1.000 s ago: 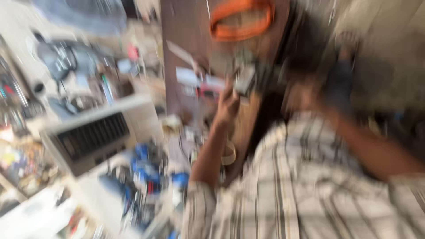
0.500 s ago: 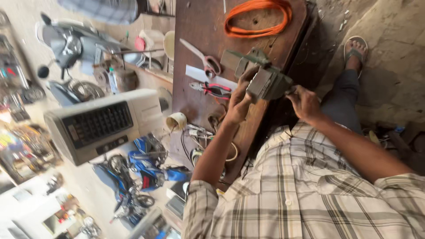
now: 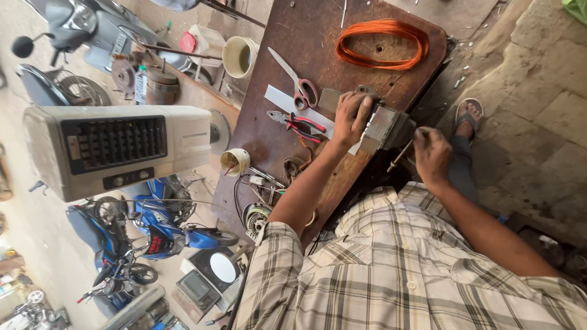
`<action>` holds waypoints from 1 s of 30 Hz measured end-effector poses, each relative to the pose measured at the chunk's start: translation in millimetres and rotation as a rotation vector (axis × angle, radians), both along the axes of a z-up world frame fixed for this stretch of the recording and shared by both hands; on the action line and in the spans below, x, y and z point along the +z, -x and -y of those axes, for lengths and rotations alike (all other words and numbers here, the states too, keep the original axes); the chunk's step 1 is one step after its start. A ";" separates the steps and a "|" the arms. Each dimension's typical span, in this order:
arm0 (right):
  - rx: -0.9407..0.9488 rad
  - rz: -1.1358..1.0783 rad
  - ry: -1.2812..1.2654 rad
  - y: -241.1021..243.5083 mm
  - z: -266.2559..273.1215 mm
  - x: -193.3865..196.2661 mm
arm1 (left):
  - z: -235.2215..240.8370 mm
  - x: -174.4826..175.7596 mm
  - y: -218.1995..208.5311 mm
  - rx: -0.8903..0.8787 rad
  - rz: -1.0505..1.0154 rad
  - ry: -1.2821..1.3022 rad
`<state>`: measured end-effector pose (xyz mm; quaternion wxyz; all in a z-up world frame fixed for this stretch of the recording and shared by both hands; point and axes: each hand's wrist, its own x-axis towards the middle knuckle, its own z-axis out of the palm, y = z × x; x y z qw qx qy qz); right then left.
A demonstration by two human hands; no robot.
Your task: The person winds copper wire around a metal core held in a bench vise, cuts a strip of white paper with scissors, and inserts the paper between wire layers. The person repeats winding and inserting paper throughout the clip.
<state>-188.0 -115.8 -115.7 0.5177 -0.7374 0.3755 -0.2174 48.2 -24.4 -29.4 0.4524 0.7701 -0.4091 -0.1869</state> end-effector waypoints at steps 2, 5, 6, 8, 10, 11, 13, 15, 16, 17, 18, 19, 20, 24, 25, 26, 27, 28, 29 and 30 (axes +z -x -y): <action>-0.056 -0.162 -0.076 -15.8 20.6 18.7 | 2.4 -6.6 -9.3 0.003 -0.018 -0.018; -0.238 -0.246 0.009 -56.9 65.8 28.4 | 12.0 -7.4 -15.6 -0.002 0.010 -0.068; -0.197 -0.171 0.218 -65.9 75.7 25.3 | 7.4 -4.1 -9.0 -0.010 0.015 -0.104; -0.115 -0.149 0.458 -74.6 88.2 18.4 | 7.9 6.3 -3.7 0.027 0.055 -0.047; -0.051 -0.263 0.529 -91.6 107.4 7.1 | 23.7 13.9 -20.3 0.015 0.055 0.040; -0.089 -0.303 0.514 -108.9 118.8 -3.8 | 34.0 12.0 -34.3 -0.008 0.027 0.093; -0.087 -0.430 0.441 -101.3 109.1 -20.0 | 22.2 4.3 -25.1 -0.005 -0.053 0.047; -0.082 -0.320 0.332 -79.2 84.2 -11.0 | 1.2 5.3 -10.9 -0.027 -0.108 -0.100; -0.109 -0.219 0.314 -92.5 94.1 -9.9 | 5.6 0.9 -18.1 -0.011 -0.087 -0.063; 0.010 -0.173 0.423 -98.3 96.8 -0.8 | 6.9 1.8 -18.4 0.005 -0.066 -0.027; 0.112 -0.122 0.545 -114.3 105.4 6.3 | 14.9 -0.2 -27.8 0.007 -0.034 0.022; 0.213 -0.075 0.670 -132.3 117.6 12.2 | 25.5 -4.1 -37.3 0.008 0.001 0.055; 0.344 -0.014 0.730 -139.2 116.5 16.3 | 19.9 -5.3 -30.1 0.032 0.018 0.057; 0.649 -0.168 1.031 -185.6 111.7 0.5 | 2.1 -22.7 -10.9 0.072 0.041 -0.142; 0.697 -0.207 1.064 -201.3 118.0 0.3 | 5.8 -22.5 -16.8 0.080 0.066 -0.054; 0.761 -0.263 1.074 -206.0 116.4 -0.7 | 4.0 -21.8 -15.8 0.089 0.065 0.017; 0.825 -0.319 1.084 -211.4 115.0 -1.9 | 1.4 -21.3 -14.8 0.096 0.067 0.087; 0.853 -0.303 1.067 -211.6 114.3 -1.0 | 0.5 -20.9 -10.1 0.097 0.025 0.061; 0.882 -0.288 1.049 -216.0 114.5 0.7 | -0.5 -20.7 -9.5 0.098 -0.017 0.036; 0.905 -0.274 1.033 -218.5 116.5 5.3 | 0.6 -19.4 -9.4 0.094 -0.056 0.014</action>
